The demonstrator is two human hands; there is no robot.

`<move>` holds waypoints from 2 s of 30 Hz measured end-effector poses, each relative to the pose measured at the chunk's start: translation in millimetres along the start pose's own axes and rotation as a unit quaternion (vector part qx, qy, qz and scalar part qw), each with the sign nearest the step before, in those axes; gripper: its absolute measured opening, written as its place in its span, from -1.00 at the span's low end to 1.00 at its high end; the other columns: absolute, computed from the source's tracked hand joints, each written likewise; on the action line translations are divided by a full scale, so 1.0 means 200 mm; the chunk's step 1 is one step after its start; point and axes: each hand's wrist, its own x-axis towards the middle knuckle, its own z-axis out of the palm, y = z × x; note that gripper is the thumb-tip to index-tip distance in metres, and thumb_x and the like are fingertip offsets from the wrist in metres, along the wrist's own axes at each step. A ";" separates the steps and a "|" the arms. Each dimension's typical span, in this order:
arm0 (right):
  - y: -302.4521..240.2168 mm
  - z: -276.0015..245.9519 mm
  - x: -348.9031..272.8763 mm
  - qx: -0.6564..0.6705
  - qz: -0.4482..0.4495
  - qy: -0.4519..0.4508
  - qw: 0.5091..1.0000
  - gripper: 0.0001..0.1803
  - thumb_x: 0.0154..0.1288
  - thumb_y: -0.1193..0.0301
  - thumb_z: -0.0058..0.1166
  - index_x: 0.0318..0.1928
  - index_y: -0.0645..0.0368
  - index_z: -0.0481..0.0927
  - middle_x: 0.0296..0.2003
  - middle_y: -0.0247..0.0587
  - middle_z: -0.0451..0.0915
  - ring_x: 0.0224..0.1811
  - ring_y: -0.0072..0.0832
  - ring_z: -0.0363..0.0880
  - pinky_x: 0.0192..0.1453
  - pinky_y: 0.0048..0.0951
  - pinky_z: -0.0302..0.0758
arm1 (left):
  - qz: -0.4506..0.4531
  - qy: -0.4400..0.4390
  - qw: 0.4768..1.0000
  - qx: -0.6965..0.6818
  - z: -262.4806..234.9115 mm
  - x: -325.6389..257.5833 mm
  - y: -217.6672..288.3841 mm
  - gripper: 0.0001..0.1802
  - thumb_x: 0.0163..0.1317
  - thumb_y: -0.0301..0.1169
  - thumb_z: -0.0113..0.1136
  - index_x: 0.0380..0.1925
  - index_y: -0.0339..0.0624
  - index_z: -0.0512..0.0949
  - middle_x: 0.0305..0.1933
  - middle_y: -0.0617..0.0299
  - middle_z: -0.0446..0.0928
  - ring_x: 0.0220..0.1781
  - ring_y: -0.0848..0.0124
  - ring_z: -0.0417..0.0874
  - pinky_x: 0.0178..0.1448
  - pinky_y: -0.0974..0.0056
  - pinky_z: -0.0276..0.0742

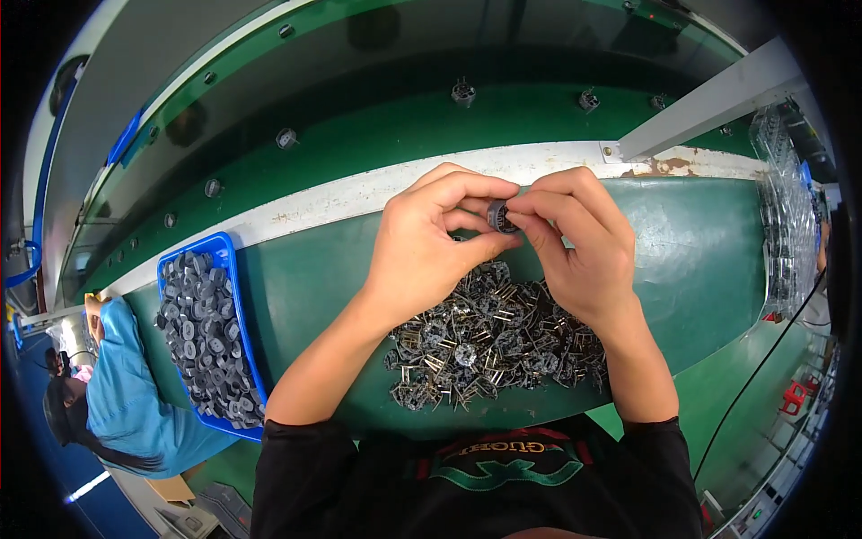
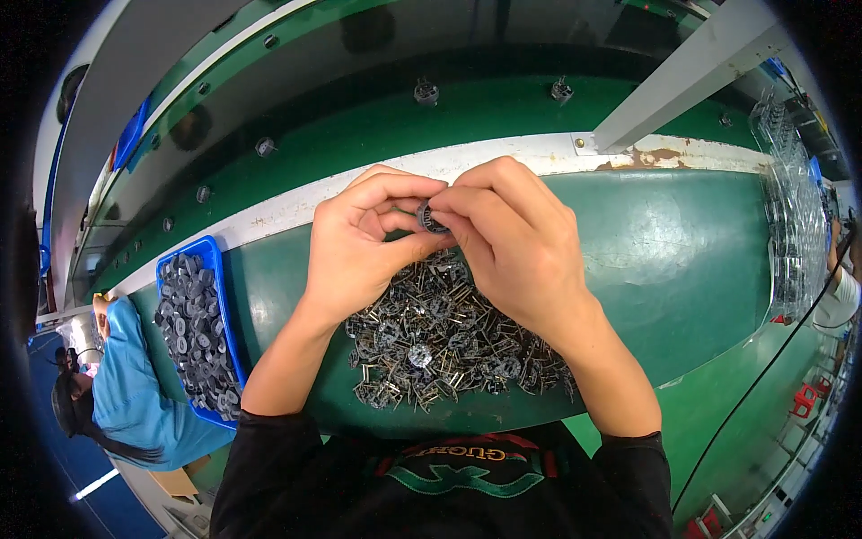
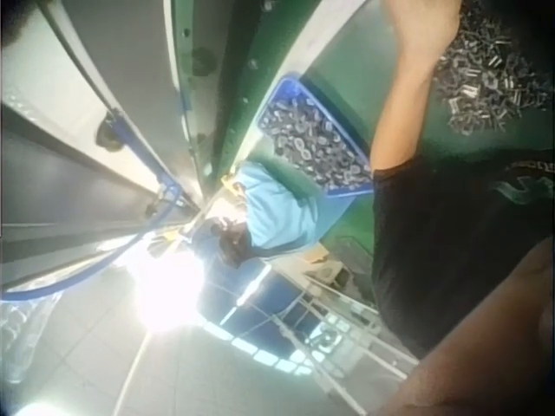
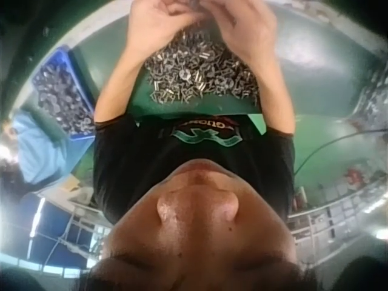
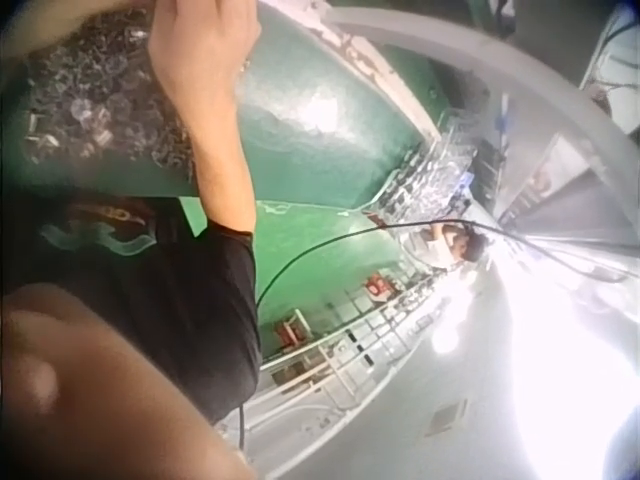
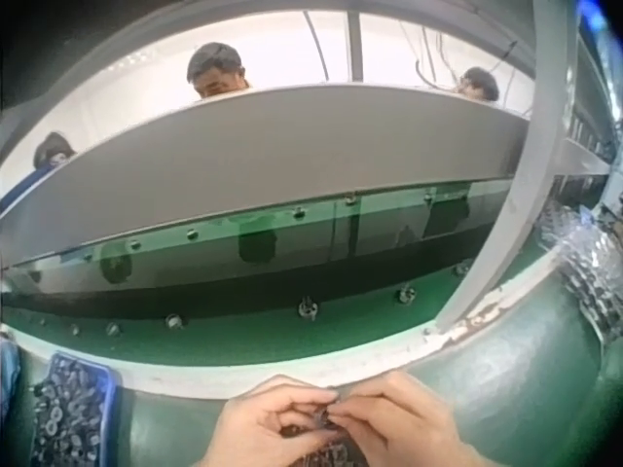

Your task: The person assembles small electronic components by hand, inserting metal pins into grey circular housings.

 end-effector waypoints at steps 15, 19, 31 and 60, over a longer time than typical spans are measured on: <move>0.20 -0.48 0.05 -0.086 0.203 -0.257 0.941 -0.64 0.25 0.52 0.18 0.09 0.19 0.64 -0.24 -0.14 0.63 -0.29 -0.25 0.59 -0.18 -0.32 0.53 | -0.034 0.152 0.972 0.175 -0.28 0.24 -0.17 -0.76 0.16 -0.52 0.37 -0.16 -0.35 0.74 -0.24 0.10 0.76 -0.19 0.45 0.75 -0.04 0.41 0.60; 0.29 -0.45 -0.03 -0.180 0.222 -0.367 0.885 -0.73 0.18 0.47 0.23 -0.07 0.20 0.68 -0.28 -0.15 0.62 -0.29 -0.25 0.60 -0.19 -0.26 0.52 | -0.036 0.188 0.914 0.357 -0.53 0.41 -0.29 -0.74 0.14 -0.35 0.40 -0.19 -0.22 0.77 -0.26 0.06 0.76 -0.24 0.32 0.76 -0.11 0.32 0.60; 0.33 -0.46 -0.05 -0.072 0.309 -0.410 0.855 -0.78 -0.05 0.56 0.38 -0.31 0.20 0.70 -0.34 -0.19 0.56 -0.25 -0.26 0.60 -0.16 -0.28 0.52 | 0.049 0.145 0.824 0.545 -0.93 0.26 -0.26 -0.57 0.18 -0.29 0.33 0.07 -0.10 0.66 0.06 0.01 0.64 0.12 0.04 0.57 0.38 0.10 0.28; 0.08 -0.23 -0.06 0.219 0.076 -0.027 0.972 -0.75 0.02 0.67 0.41 -0.23 0.22 0.80 -0.30 -0.32 0.54 -0.30 -0.59 0.57 -0.32 -0.59 0.48 | -0.147 -0.110 0.942 -0.281 0.00 0.01 -0.01 -0.55 0.36 -0.56 0.20 0.25 -0.35 0.48 0.05 -0.03 0.65 -0.03 0.26 0.72 0.10 0.26 0.67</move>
